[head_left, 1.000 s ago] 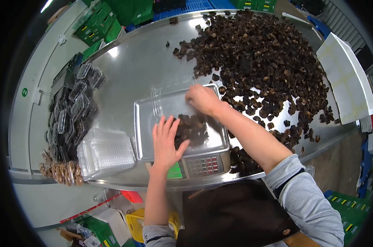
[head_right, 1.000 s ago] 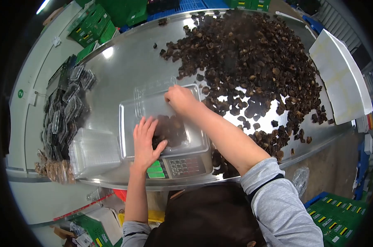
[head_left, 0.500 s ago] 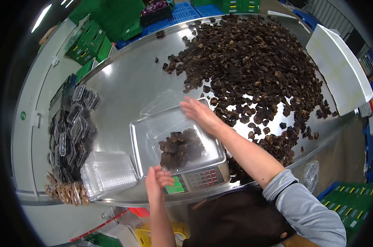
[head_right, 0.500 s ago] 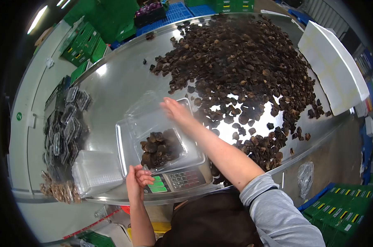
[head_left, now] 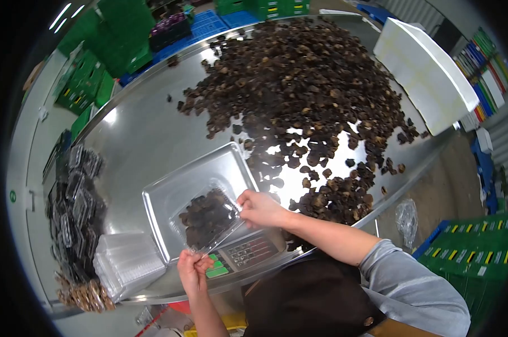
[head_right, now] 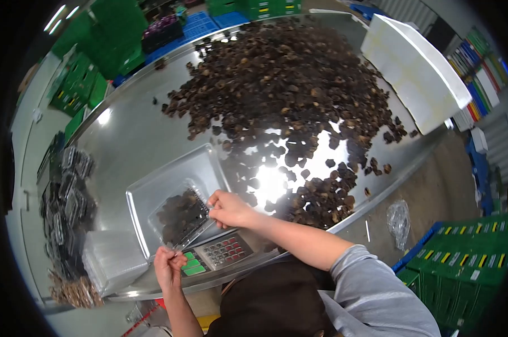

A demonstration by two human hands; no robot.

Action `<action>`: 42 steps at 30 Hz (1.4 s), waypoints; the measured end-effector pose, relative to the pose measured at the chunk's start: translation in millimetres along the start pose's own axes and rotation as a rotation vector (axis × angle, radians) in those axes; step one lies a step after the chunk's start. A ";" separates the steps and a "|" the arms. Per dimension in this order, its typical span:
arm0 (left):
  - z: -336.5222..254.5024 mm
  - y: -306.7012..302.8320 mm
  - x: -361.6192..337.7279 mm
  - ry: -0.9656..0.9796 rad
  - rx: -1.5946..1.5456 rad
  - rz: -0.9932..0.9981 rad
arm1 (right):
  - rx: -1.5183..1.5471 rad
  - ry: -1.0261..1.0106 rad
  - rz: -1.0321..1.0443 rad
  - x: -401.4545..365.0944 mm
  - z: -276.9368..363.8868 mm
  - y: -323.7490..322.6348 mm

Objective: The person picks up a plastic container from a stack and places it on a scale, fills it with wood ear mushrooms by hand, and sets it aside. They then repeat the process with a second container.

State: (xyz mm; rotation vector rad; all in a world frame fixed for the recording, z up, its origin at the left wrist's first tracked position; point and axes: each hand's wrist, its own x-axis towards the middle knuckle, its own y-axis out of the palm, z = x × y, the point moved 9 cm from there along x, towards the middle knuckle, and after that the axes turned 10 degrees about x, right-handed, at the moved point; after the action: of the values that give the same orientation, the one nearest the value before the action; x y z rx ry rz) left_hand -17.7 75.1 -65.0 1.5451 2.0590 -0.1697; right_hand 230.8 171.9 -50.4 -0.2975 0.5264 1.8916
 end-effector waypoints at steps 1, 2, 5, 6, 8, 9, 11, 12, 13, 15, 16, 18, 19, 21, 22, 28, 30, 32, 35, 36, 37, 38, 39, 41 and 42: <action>-4.8 3.9 -4.0 0.037 0.009 -0.003 | 0.065 0.029 -0.010 -2.0 -3.2 0.2; -8.2 6.1 -7.2 0.026 0.017 0.020 | 0.121 0.024 -0.006 -2.5 -7.6 1.5; -33.5 -12.0 -11.1 0.080 -0.147 0.070 | 0.217 -0.043 0.124 -27.7 7.8 18.9; -46.1 -31.8 -5.6 0.092 -0.249 0.046 | 0.251 -0.120 0.202 -33.6 11.0 26.4; -86.9 -116.8 15.7 0.146 -0.346 -0.205 | 0.248 -0.165 0.211 -42.1 8.7 13.7; -129.5 -158.0 33.7 0.283 -0.241 0.028 | 0.113 -0.179 0.109 -46.4 7.6 -8.4; -228.7 -224.3 38.3 0.548 -0.125 -0.208 | -0.230 -0.267 -0.121 -56.2 7.8 -60.3; -255.9 -236.1 32.9 0.607 -0.250 -0.375 | -0.439 -0.343 -0.249 -59.9 6.2 -90.6; -267.3 -232.0 27.6 0.602 -0.252 -0.375 | -0.615 -0.439 -0.402 -60.3 -5.0 -125.8; -282.5 -229.8 23.6 0.631 -0.436 -0.421 | -0.779 -0.464 -0.579 -68.1 -7.3 -166.8; -280.3 -228.6 29.0 0.626 -0.431 -0.407 | -0.773 -0.391 -0.604 -71.5 -5.5 -181.7; -268.8 -258.4 15.7 0.456 0.787 -0.857 | -0.752 -0.371 -0.660 -80.1 -7.3 -207.4; -250.8 -301.3 31.8 0.523 1.116 -0.809 | -0.769 -0.349 -0.724 -88.1 -6.6 -223.4; -219.1 -291.2 50.6 0.228 1.723 -0.715 | -0.828 -0.327 -0.861 -105.9 -2.6 -259.4; -199.6 -237.5 25.0 -0.163 1.966 -0.662 | -0.880 -0.357 -0.932 -109.6 -11.3 -286.7; -202.4 -212.3 -0.9 -0.029 1.870 -0.727 | -0.895 -0.235 -0.973 -99.3 -12.0 -337.9; -205.0 -211.3 -9.8 0.020 1.651 -0.688 | -0.785 -0.190 -0.891 -79.4 -14.6 -334.0; -202.1 -217.6 -12.6 0.062 1.433 -0.641 | -0.762 -0.215 -0.928 -71.3 -11.7 -333.1; -203.4 -229.0 -15.2 0.146 1.293 -0.639 | -0.637 -0.102 -0.989 -59.0 -22.2 -350.7; -202.4 -229.0 -17.0 0.164 1.206 -0.644 | -0.634 -0.103 -0.990 -58.3 -20.1 -351.2; -201.4 -231.0 -18.7 0.181 1.120 -0.649 | -0.669 -0.098 -0.959 -55.5 -18.7 -348.8; -198.4 -250.8 -14.4 0.182 1.125 -0.649 | -0.703 -0.092 -0.928 -53.4 -17.0 -345.0; -184.6 -291.1 -6.6 0.118 0.845 -0.643 | -0.697 -0.090 -0.928 -52.9 -18.8 -345.6; -176.5 -309.8 -5.2 0.058 0.573 -0.625 | -0.636 -0.225 -0.969 -57.5 -16.9 -346.7; -187.2 -284.3 -16.7 0.066 0.873 -0.680 | -0.633 -0.225 -0.974 -57.7 -22.0 -350.9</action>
State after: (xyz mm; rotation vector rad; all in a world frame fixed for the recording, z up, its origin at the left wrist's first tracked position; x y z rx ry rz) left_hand -341.5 45.1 37.1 1.1610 2.6575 -1.4357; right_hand 576.7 220.9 -120.3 -0.6087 -0.3619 1.0515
